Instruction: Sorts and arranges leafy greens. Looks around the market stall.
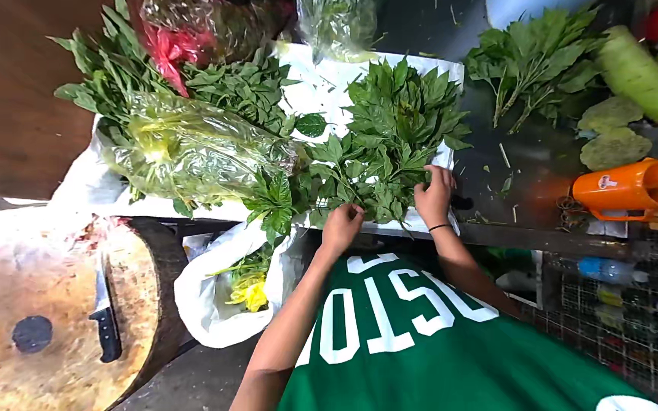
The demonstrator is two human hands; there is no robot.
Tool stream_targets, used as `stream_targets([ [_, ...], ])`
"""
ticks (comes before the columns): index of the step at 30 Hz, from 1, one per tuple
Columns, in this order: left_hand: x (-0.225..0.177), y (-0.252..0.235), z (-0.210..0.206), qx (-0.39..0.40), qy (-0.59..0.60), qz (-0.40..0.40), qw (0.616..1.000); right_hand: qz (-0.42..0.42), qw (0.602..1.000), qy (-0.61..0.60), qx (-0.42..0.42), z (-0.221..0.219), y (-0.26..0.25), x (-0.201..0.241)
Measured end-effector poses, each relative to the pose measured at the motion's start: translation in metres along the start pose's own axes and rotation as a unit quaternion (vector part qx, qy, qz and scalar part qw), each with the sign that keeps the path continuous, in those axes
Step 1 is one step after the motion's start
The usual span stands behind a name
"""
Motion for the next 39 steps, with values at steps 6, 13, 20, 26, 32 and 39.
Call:
stream_targets([
  [6, -0.002, -0.074, 0.016, -0.007, -0.222, 0.146, 0.964, -0.106, 0.982, 0.147, 0.048, -0.011, -0.011, -0.090],
  [13, 0.051, -0.076, 0.040, -0.065, -0.161, 0.211, 0.962, 0.008, 0.985, 0.144, 0.091, 0.005, -0.021, -0.135],
  [20, 0.045, -0.092, 0.040, -0.075, -0.155, 0.217, 0.961, -0.050, 0.986, 0.149, 0.053, 0.059, -0.041, -0.234],
  [26, 0.032, -0.072, 0.090, -0.190, 0.057, 0.110, 0.974, -0.125, 0.984, 0.127, -0.005, 0.076, -0.022, -0.177],
  [32, 0.001, -0.029, 0.091, -0.147, 0.456, 0.045, 0.877, -0.061, 0.989, -0.104, 0.082, -0.017, -0.006, 0.008],
  [39, 0.049, 0.026, 0.074, -0.183, 0.516, 0.121, 0.828, 0.197, 0.936, -0.019, 0.291, -0.080, 0.067, 0.130],
])
Point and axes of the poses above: each hand's wrist, its own y-axis away from the middle knuckle, its own z-axis out of the back of the hand, x = y × z, the point moved 9 cm from there along -y, towards the middle knuckle, and after that the axes turned 4 degrees about -z, right-handed, at the moved point
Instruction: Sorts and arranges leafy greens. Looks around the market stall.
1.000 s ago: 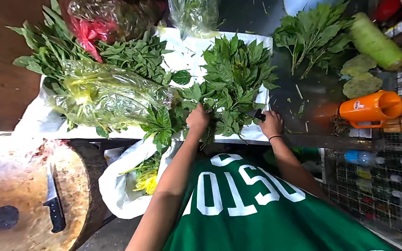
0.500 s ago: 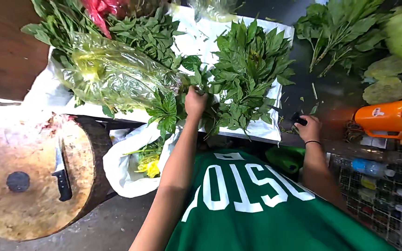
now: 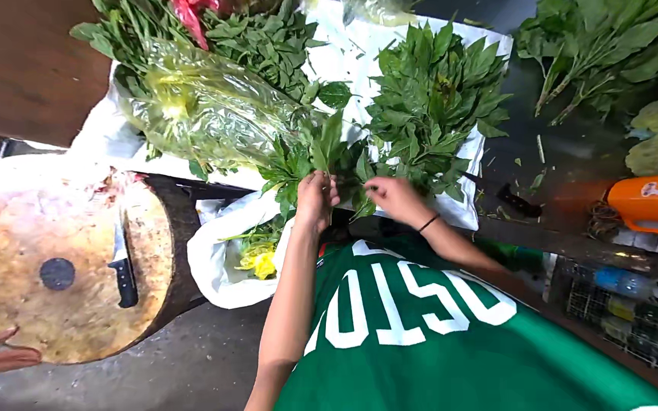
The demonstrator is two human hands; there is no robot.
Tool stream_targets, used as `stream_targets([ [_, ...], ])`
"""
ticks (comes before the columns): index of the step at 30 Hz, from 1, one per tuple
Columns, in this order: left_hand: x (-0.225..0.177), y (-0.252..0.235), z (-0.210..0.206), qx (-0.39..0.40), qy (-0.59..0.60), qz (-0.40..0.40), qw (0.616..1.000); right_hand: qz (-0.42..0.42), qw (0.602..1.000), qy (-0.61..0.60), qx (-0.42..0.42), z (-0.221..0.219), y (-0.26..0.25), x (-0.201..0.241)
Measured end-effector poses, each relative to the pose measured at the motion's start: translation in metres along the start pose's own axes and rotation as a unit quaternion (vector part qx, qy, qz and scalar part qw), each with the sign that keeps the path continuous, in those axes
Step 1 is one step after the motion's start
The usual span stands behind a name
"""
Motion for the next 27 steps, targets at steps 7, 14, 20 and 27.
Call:
stream_targets([
  [7, 0.020, 0.041, 0.018, 0.060, 0.082, 0.055, 0.993, -0.032, 0.996, 0.080, 0.026, -0.075, 0.014, -0.019],
  [14, 0.060, 0.068, 0.029, 0.229, -0.072, 0.097, 0.966, -0.091, 0.982, -0.127, -0.104, -0.011, 0.036, -0.010],
  [20, 0.026, 0.029, 0.022, 0.181, 0.006, 0.041, 0.983, -0.089, 0.927, -0.323, -0.171, 0.011, 0.043, -0.007],
  [27, 0.014, 0.022, -0.041, 0.211, -0.020, 0.013, 0.977, -0.054, 0.895, -0.414, -0.160, 0.010, 0.043, -0.001],
])
Point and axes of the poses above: each hand's wrist, its own y-axis away from the middle knuckle, its own z-axis out of the back of the hand, x = y × z, the point moved 9 cm from there along -y, towards the middle knuckle, and after that the axes turned 4 degrees about -z, right-handed, at the moved point
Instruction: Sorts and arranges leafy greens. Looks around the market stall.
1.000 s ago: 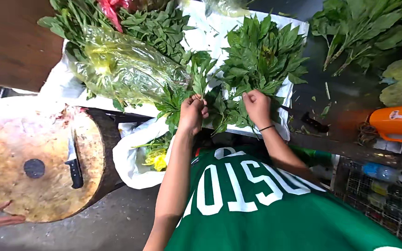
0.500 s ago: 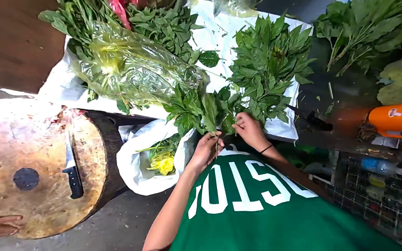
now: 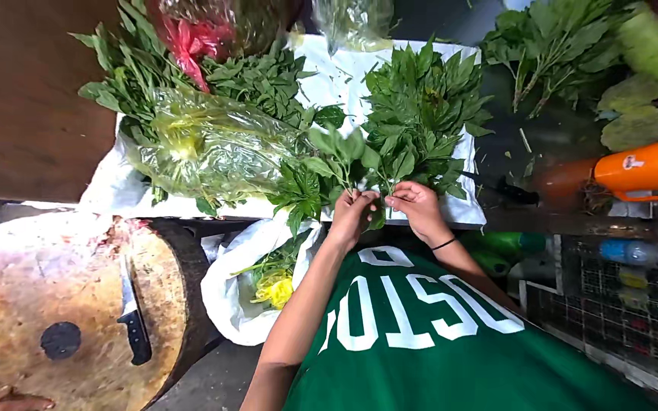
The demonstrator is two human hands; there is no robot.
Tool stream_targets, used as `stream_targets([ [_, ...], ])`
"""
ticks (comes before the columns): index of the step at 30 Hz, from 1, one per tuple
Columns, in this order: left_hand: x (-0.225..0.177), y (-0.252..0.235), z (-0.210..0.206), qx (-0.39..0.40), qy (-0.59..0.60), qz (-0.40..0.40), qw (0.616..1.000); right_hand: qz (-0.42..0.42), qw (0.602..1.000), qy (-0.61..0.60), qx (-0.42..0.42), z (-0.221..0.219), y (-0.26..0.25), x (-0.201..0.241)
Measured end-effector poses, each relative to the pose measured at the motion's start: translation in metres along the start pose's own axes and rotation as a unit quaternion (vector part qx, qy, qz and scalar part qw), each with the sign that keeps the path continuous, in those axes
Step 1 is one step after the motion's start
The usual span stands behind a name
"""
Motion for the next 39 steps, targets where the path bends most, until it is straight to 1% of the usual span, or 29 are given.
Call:
stream_targets([
  [2, 0.002, -0.010, -0.007, -0.007, -0.018, -0.021, 1.000, -0.001, 1.000, -0.006, 0.017, -0.003, 0.000, -0.001],
  [4, 0.004, -0.019, -0.009, -0.032, -0.013, -0.052, 0.998, -0.004, 1.000, -0.009, 0.029, -0.005, 0.001, -0.004],
  [5, 0.002, -0.020, -0.010, -0.041, -0.031, -0.065, 0.997, -0.002, 0.999, -0.010, 0.030, -0.004, 0.002, -0.005],
  [8, -0.006, -0.016, -0.014, -0.048, -0.112, -0.095, 0.988, 0.007, 1.000, 0.002, 0.015, 0.004, 0.003, -0.006],
  [11, -0.016, -0.003, -0.020, -0.033, -0.199, -0.122, 0.972, 0.026, 0.999, 0.042, 0.011, 0.011, 0.001, -0.001],
  [14, -0.028, 0.003, -0.023, -0.042, -0.268, -0.148, 0.951, -0.017, 0.997, 0.043, 0.068, 0.010, -0.006, -0.008],
  [17, -0.031, 0.004, -0.021, -0.074, -0.291, -0.167, 0.939, -0.066, 0.991, 0.029, 0.111, 0.008, -0.016, -0.013],
  [19, -0.033, 0.005, -0.021, -0.105, -0.286, -0.181, 0.935, -0.086, 0.990, 0.000, 0.108, 0.006, -0.023, -0.011],
  [21, -0.035, 0.007, -0.022, -0.129, -0.274, -0.188, 0.934, -0.108, 0.987, -0.068, 0.095, 0.002, -0.027, -0.009],
  [24, -0.033, 0.005, -0.025, -0.120, -0.246, -0.188, 0.943, -0.120, 0.968, -0.215, 0.050, 0.004, -0.040, -0.011],
  [26, -0.029, 0.001, -0.026, -0.104, -0.221, -0.183, 0.952, -0.106, 0.959, -0.261, 0.026, 0.008, -0.051, -0.006],
  [27, -0.026, -0.003, -0.023, -0.106, -0.216, -0.166, 0.956, -0.095, 0.959, -0.266, 0.022, 0.011, -0.056, -0.001],
  [29, -0.017, -0.012, -0.008, -0.138, -0.231, -0.105, 0.957, -0.082, 0.961, -0.265, 0.018, 0.016, -0.063, 0.010],
  [31, -0.005, -0.022, 0.012, -0.163, -0.206, -0.055, 0.963, -0.093, 0.961, -0.261, 0.013, 0.020, -0.067, 0.013],
  [33, -0.002, -0.028, 0.023, -0.181, -0.125, -0.045, 0.974, -0.100, 0.961, -0.259, 0.009, 0.021, -0.068, 0.013],
  [34, -0.004, -0.027, 0.025, -0.185, -0.076, -0.043, 0.979, -0.088, 0.964, -0.249, 0.007, 0.023, -0.067, 0.014],
  [36, -0.011, -0.027, 0.021, -0.167, 0.022, -0.040, 0.985, -0.038, 0.978, -0.206, 0.017, 0.026, -0.063, 0.021],
  [39, -0.017, -0.028, 0.012, -0.128, 0.079, -0.032, 0.988, 0.039, 0.992, -0.108, 0.059, 0.021, -0.055, 0.041],
])
Point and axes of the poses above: each hand's wrist, its own y-axis away from the middle knuckle, its own z-axis out of the back of the hand, x = y × z, the point moved 9 cm from there along -y, towards the middle knuckle, and after that the axes turned 4 degrees about -z, right-handed, at the moved point
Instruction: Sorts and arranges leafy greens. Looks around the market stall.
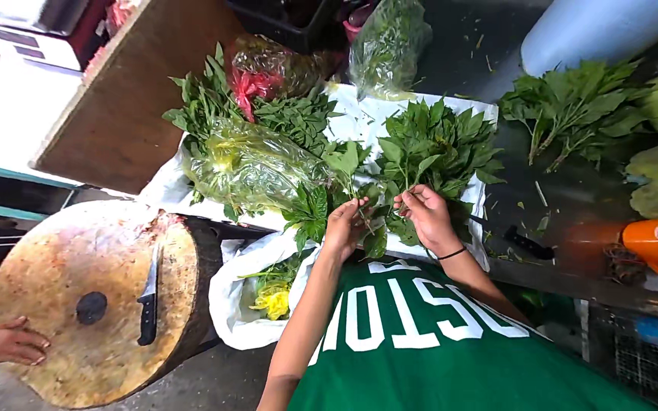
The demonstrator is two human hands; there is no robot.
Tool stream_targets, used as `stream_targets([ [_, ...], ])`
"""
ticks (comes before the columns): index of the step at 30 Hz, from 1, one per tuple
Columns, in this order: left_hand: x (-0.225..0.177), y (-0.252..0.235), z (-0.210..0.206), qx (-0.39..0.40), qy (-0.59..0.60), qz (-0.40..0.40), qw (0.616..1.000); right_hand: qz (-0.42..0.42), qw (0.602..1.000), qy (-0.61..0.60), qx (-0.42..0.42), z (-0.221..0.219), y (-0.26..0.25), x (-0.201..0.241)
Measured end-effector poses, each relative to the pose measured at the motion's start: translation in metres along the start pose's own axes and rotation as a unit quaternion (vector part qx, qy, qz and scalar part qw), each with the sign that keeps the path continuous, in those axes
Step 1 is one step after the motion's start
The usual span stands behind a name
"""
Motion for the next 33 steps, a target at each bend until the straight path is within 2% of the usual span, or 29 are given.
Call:
stream_targets([
  [3, 0.002, 0.000, -0.014, 0.049, 0.008, -0.001, 0.999, 0.038, 0.996, 0.074, 0.031, -0.017, 0.005, 0.016],
  [6, 0.016, -0.002, -0.026, 0.059, -0.014, 0.027, 0.998, 0.045, 0.995, 0.085, 0.037, -0.032, 0.005, 0.020],
  [8, 0.034, -0.006, -0.027, 0.054, -0.050, 0.061, 0.995, 0.027, 0.994, 0.105, 0.025, -0.036, 0.003, 0.011],
  [10, 0.054, -0.009, -0.022, 0.049, -0.061, 0.093, 0.993, -0.005, 0.983, 0.185, -0.002, -0.034, 0.003, -0.005],
  [13, 0.076, -0.011, -0.019, 0.043, -0.046, 0.122, 0.990, -0.062, 0.942, 0.326, -0.045, -0.019, 0.008, -0.037],
  [15, 0.084, -0.010, -0.023, 0.066, -0.012, 0.149, 0.987, -0.067, 0.918, 0.385, -0.062, -0.009, 0.011, -0.049],
  [18, 0.097, -0.008, -0.031, 0.121, -0.003, 0.203, 0.972, -0.076, 0.905, 0.414, -0.055, -0.005, 0.020, -0.057],
  [21, 0.107, -0.011, -0.029, 0.100, -0.088, 0.201, 0.970, -0.100, 0.899, 0.426, 0.000, -0.010, 0.029, -0.065],
  [23, 0.096, -0.019, -0.022, 0.065, -0.113, 0.149, 0.980, -0.106, 0.909, 0.402, 0.015, -0.006, 0.032, -0.065],
  [26, 0.064, -0.034, -0.018, 0.056, -0.084, 0.087, 0.991, -0.090, 0.918, 0.386, -0.023, 0.020, 0.031, -0.047],
  [30, 0.025, -0.038, -0.006, 0.037, -0.077, 0.054, 0.995, -0.037, 0.884, 0.450, -0.120, 0.056, 0.019, -0.035],
  [32, 0.013, -0.036, 0.002, 0.020, -0.088, 0.049, 0.995, -0.065, 0.871, 0.445, -0.198, 0.082, 0.002, -0.039],
  [33, 0.011, -0.035, 0.004, 0.022, -0.072, 0.050, 0.996, -0.115, 0.872, 0.419, -0.226, 0.094, -0.007, -0.042],
])
Point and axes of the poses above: each hand's wrist, its own y-axis away from the middle knuckle, its own z-axis out of the back of the hand, x = y × z, the point moved 9 cm from there along -y, towards the middle knuckle, and after that the axes turned 4 degrees about -z, right-handed, at the moved point
